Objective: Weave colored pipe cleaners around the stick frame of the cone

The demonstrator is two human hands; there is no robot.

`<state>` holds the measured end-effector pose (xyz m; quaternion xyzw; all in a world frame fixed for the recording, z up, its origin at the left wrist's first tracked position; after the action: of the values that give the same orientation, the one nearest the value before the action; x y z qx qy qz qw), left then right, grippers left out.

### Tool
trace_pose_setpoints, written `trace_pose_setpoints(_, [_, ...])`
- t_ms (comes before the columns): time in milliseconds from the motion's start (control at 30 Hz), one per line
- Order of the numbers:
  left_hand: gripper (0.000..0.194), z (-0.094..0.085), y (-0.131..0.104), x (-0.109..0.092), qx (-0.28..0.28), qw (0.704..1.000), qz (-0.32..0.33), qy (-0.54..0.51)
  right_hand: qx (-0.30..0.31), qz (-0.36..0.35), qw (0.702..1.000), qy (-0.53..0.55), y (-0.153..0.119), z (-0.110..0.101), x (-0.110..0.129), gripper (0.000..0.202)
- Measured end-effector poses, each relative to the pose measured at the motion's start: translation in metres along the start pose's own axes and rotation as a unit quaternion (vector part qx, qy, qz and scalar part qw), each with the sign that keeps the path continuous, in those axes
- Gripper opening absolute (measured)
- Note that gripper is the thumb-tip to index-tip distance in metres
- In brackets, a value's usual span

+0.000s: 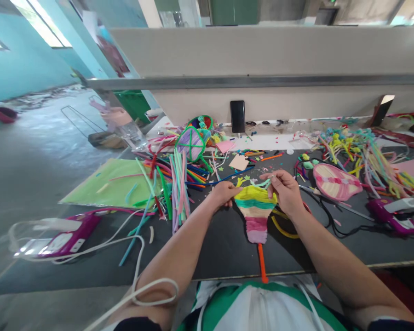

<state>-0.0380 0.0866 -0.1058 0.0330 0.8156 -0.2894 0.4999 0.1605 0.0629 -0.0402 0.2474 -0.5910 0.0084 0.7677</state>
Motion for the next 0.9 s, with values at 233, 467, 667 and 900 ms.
trace_pose_setpoints(233, [0.035, 0.04, 0.0, -0.026, 0.135, 0.875, 0.153, -0.439, 0.033, 0.022, 0.999, -0.001, 0.003, 0.004, 0.015, 0.019])
trace_pose_setpoints(467, [0.056, 0.054, -0.006, -0.032, 0.209, 0.828, 0.158, -0.495, 0.074, 0.079, 0.994, -0.031, 0.004, 0.019, 0.027, 0.019])
trace_pose_setpoints(667, [0.053, 0.053, 0.0, -0.025, 0.177, 0.846, 0.166, -0.475, 0.053, 0.066, 0.984, -0.159, 0.009, 0.02, 0.065, 0.019])
trace_pose_setpoints(900, [0.038, 0.053, 0.002, -0.023, 0.144, 0.867, 0.15, -0.452, 0.115, -0.013, 0.904, -0.411, 0.006, 0.061, 0.081, 0.014])
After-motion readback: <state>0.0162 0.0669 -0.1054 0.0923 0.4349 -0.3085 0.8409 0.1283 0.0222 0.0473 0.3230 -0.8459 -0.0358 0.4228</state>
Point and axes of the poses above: each hand's wrist, its own y-axis towards the middle knuckle, its own z-axis out of the palm, x = y × z, the point moved 8 cm from there along y, towards the middle knuckle, and after that the axes turned 15 degrees about x, right-handed, at the moved point
